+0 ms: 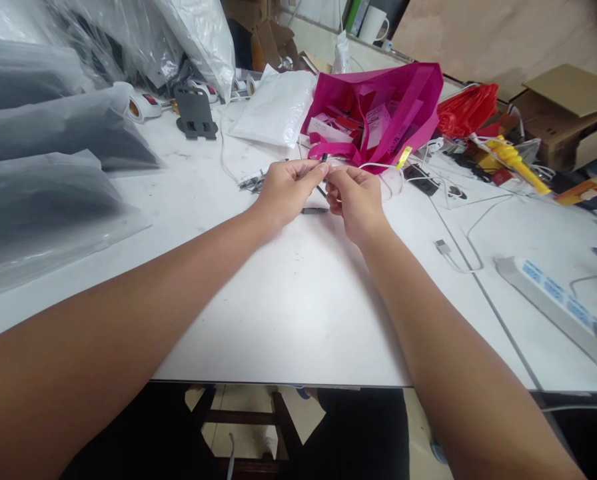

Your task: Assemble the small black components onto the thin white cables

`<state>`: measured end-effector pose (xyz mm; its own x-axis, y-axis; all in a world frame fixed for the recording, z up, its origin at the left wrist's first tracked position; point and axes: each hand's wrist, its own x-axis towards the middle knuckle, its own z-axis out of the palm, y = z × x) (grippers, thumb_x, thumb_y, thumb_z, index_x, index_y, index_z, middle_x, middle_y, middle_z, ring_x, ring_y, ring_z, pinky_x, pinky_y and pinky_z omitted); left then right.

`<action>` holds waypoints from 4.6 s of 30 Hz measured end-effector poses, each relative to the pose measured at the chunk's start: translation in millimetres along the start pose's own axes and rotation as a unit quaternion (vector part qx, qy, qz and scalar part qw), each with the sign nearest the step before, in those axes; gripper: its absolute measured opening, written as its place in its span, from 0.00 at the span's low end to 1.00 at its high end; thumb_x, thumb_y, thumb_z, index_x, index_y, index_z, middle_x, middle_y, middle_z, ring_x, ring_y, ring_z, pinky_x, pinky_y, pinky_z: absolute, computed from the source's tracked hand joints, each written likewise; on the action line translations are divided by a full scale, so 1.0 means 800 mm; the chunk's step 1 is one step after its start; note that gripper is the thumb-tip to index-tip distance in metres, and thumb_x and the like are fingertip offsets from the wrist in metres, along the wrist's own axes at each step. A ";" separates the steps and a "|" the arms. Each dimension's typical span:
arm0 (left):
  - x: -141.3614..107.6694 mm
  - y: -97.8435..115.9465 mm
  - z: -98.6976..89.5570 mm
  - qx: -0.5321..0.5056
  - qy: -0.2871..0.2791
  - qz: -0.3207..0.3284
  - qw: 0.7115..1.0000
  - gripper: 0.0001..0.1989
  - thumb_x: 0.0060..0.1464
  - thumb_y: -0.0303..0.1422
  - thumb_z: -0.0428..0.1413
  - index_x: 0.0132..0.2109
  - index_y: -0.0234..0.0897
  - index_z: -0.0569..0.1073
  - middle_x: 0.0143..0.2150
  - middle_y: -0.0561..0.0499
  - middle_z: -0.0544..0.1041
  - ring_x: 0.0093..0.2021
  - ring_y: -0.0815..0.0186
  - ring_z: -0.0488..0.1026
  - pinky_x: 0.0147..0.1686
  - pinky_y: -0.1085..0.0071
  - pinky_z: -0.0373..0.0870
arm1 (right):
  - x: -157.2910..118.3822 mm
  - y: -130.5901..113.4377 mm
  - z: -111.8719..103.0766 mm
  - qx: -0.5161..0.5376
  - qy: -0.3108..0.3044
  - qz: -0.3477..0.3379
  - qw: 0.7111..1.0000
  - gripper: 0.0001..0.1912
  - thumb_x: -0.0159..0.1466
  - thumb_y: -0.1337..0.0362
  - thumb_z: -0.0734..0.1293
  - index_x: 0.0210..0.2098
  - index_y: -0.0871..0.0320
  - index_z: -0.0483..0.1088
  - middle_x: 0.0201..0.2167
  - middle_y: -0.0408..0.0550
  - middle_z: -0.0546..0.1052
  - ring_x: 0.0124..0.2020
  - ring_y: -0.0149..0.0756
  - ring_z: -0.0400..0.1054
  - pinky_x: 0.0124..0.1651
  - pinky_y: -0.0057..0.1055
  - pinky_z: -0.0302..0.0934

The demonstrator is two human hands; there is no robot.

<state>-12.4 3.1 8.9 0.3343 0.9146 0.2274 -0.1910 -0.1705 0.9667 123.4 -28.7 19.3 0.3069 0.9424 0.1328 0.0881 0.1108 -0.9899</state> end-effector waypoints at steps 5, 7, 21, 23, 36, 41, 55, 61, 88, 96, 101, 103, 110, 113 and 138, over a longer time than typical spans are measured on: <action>0.000 0.002 0.001 0.008 0.002 -0.006 1.000 0.12 0.67 0.38 0.61 0.35 0.37 0.79 0.20 0.57 0.59 0.25 0.72 0.61 0.25 0.71 0.56 | 0.001 0.002 0.002 -0.012 0.009 -0.015 1.000 0.21 0.63 0.55 0.76 0.23 0.55 0.64 0.22 0.39 0.69 0.20 0.23 0.57 0.20 0.25 0.48; 0.001 0.002 0.002 0.010 0.002 -0.003 1.000 0.13 0.67 0.38 0.61 0.35 0.36 0.79 0.20 0.57 0.59 0.25 0.72 0.61 0.25 0.72 0.56 | 0.001 0.001 0.003 -0.016 0.011 -0.011 1.000 0.22 0.63 0.54 0.76 0.23 0.55 0.63 0.22 0.38 0.68 0.19 0.23 0.57 0.19 0.24 0.48; 0.008 -0.010 0.001 0.002 -0.015 0.077 0.997 0.12 0.66 0.36 0.62 0.33 0.36 0.79 0.24 0.54 0.68 0.31 0.69 0.69 0.30 0.71 0.64 | 0.001 0.000 -0.001 0.050 -0.027 0.040 0.998 0.22 0.57 0.54 0.79 0.24 0.55 0.63 0.23 0.38 0.67 0.20 0.22 0.57 0.19 0.25 0.43; 0.008 -0.010 0.001 -0.005 -0.018 0.086 0.996 0.12 0.66 0.35 0.63 0.33 0.36 0.79 0.25 0.53 0.70 0.33 0.69 0.71 0.32 0.71 0.66 | 0.002 0.001 -0.001 0.063 -0.029 0.040 0.997 0.21 0.57 0.55 0.79 0.24 0.56 0.64 0.23 0.38 0.67 0.20 0.22 0.57 0.19 0.25 0.43; 0.005 -0.009 0.003 -0.011 -0.011 0.075 0.997 0.13 0.67 0.34 0.62 0.32 0.35 0.77 0.25 0.54 0.71 0.32 0.71 0.72 0.31 0.73 0.66 | 0.000 -0.001 -0.001 0.078 -0.021 0.057 0.995 0.21 0.58 0.53 0.78 0.26 0.54 0.63 0.24 0.38 0.66 0.21 0.23 0.58 0.19 0.26 0.44; 0.003 -0.006 0.004 -0.014 0.001 0.061 0.998 0.12 0.65 0.31 0.63 0.31 0.35 0.77 0.24 0.55 0.70 0.30 0.71 0.71 0.31 0.73 0.65 | 0.000 -0.002 0.000 0.083 -0.019 0.058 0.995 0.21 0.57 0.54 0.78 0.26 0.55 0.63 0.23 0.37 0.65 0.21 0.23 0.58 0.19 0.25 0.43; -0.001 -0.002 0.002 0.039 -0.017 0.083 0.996 0.16 0.66 0.39 0.63 0.30 0.39 0.77 0.20 0.54 0.66 0.30 0.67 0.68 0.29 0.68 0.62 | -0.001 -0.003 0.000 0.099 -0.013 0.067 0.993 0.22 0.58 0.55 0.78 0.25 0.54 0.61 0.22 0.37 0.65 0.20 0.24 0.58 0.19 0.28 0.44; 0.000 -0.004 0.002 0.055 -0.013 0.108 0.993 0.12 0.66 0.33 0.61 0.31 0.39 0.79 0.22 0.55 0.69 0.29 0.68 0.67 0.30 0.69 0.62 | -0.003 -0.008 0.001 0.076 -0.014 0.089 0.993 0.23 0.59 0.51 0.77 0.27 0.53 0.60 0.22 0.36 0.64 0.19 0.25 0.58 0.19 0.29 0.46; 0.004 -0.015 -0.002 0.123 -0.022 0.155 0.980 0.11 0.65 0.34 0.60 0.33 0.38 0.80 0.22 0.56 0.66 0.27 0.69 0.61 0.30 0.69 0.59 | 0.000 -0.003 0.002 0.098 -0.014 0.106 0.989 0.24 0.57 0.49 0.76 0.27 0.52 0.58 0.20 0.36 0.61 0.19 0.26 0.56 0.18 0.30 0.47; 0.007 -0.018 -0.003 0.118 -0.004 0.156 0.981 0.10 0.64 0.34 0.61 0.33 0.39 0.80 0.22 0.56 0.63 0.27 0.68 0.59 0.30 0.68 0.57 | 0.001 -0.004 -0.001 0.085 -0.016 0.122 0.989 0.19 0.57 0.48 0.76 0.30 0.52 0.66 0.23 0.37 0.68 0.20 0.26 0.58 0.18 0.30 0.46; 0.009 -0.022 -0.005 0.127 0.002 0.162 0.979 0.09 0.63 0.36 0.63 0.34 0.39 0.80 0.22 0.56 0.63 0.27 0.68 0.60 0.30 0.67 0.55 | 0.000 -0.005 0.000 0.091 -0.013 0.112 0.989 0.20 0.57 0.48 0.77 0.29 0.52 0.66 0.21 0.37 0.67 0.19 0.26 0.59 0.18 0.30 0.46; 0.009 -0.023 -0.005 0.128 0.002 0.164 0.978 0.09 0.62 0.36 0.63 0.33 0.39 0.80 0.22 0.56 0.63 0.26 0.68 0.59 0.30 0.67 0.55 | 0.000 -0.004 0.000 0.098 -0.013 0.109 0.989 0.20 0.57 0.49 0.78 0.29 0.52 0.66 0.20 0.36 0.66 0.18 0.26 0.58 0.18 0.30 0.46; 0.011 -0.029 -0.007 0.155 0.010 0.189 0.970 0.10 0.65 0.36 0.60 0.34 0.39 0.80 0.22 0.56 0.61 0.27 0.68 0.58 0.31 0.68 0.57 | 0.000 -0.005 -0.001 0.098 -0.011 0.130 0.987 0.19 0.56 0.51 0.78 0.30 0.52 0.67 0.22 0.37 0.69 0.20 0.26 0.59 0.17 0.29 0.46; 0.012 -0.030 -0.008 0.153 0.011 0.189 0.970 0.10 0.64 0.37 0.61 0.34 0.39 0.80 0.22 0.56 0.62 0.27 0.68 0.58 0.31 0.68 0.57 | -0.001 -0.006 -0.001 0.093 -0.009 0.126 0.988 0.20 0.56 0.51 0.78 0.30 0.52 0.66 0.22 0.36 0.69 0.20 0.25 0.59 0.18 0.28 0.47; 0.007 -0.020 -0.008 0.218 -0.013 0.222 0.950 0.11 0.65 0.35 0.59 0.33 0.37 0.77 0.21 0.57 0.61 0.26 0.69 0.59 0.32 0.67 0.58 | -0.002 -0.017 -0.005 0.148 -0.018 0.179 0.972 0.15 0.58 0.62 0.76 0.27 0.55 0.65 0.21 0.35 0.67 0.18 0.21 0.56 0.16 0.22 0.41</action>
<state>-13.7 13.7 -5.8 0.3340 0.7084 0.6218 0.0790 -0.6784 0.7304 125.3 -33.2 33.1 0.2333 0.9471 -0.2204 -0.2960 -0.1467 -0.9438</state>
